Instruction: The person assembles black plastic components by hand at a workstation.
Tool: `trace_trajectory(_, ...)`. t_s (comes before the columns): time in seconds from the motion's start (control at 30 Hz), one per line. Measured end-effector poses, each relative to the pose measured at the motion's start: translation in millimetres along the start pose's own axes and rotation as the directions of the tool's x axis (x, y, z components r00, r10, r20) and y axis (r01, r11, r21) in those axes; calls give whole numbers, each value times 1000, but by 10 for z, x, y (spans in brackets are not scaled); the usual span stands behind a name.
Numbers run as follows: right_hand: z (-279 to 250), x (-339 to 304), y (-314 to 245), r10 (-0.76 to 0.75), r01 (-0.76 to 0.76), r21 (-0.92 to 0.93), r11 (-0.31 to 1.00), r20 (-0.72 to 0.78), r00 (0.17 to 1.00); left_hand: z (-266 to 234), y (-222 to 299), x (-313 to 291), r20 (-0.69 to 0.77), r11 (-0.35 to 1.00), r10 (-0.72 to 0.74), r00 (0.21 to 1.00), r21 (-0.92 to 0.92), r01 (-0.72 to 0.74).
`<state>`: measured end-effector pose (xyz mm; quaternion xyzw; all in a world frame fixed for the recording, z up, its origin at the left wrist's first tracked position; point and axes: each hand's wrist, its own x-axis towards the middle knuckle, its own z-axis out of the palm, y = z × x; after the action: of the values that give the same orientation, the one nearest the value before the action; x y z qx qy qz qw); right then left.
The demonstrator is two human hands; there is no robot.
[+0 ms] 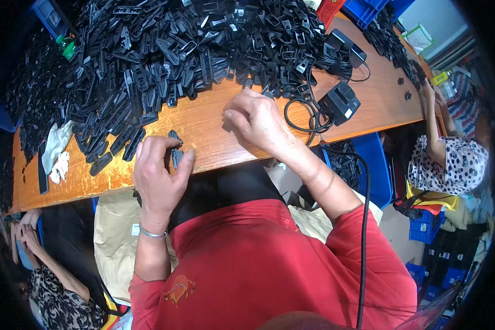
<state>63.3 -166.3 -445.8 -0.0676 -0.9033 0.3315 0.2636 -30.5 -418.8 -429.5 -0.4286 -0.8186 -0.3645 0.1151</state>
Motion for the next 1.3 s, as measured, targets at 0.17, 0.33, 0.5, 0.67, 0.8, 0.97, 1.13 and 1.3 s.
trace_trajectory(0.17,-136,-54,-57,-55,56,-21,998,9,998,61,-96,-29,47,993,-17,999,115,12)
trace_trajectory(0.33,-288,-80,-232,-108,127,-108,986,162,981,139,-95,-29,52,990,13,999,-140,-5)
trace_trajectory(0.5,-262,-17,-196,-147,204,-236,950,237,960,157,-192,75,-10,986,151,988,-75,-151)
trace_trajectory(0.67,-174,31,-253,-72,129,-215,968,251,965,93,-249,-9,-83,994,79,993,-69,-84)
trace_trajectory(0.8,76,64,-460,-138,145,-20,989,206,969,41,-306,-77,-65,1000,4,998,-15,-5)
trace_trajectory(0.97,237,98,-432,-189,196,-16,980,214,959,85,-361,-60,-61,1000,-11,998,-22,10)
trace_trajectory(1.13,254,160,-482,-235,253,-34,967,272,933,70,-353,-84,-61,997,-62,996,-51,59)
trace_trajectory(1.3,407,247,-525,-348,360,5,933,265,899,193,-350,-87,-131,999,-38,991,-44,33)
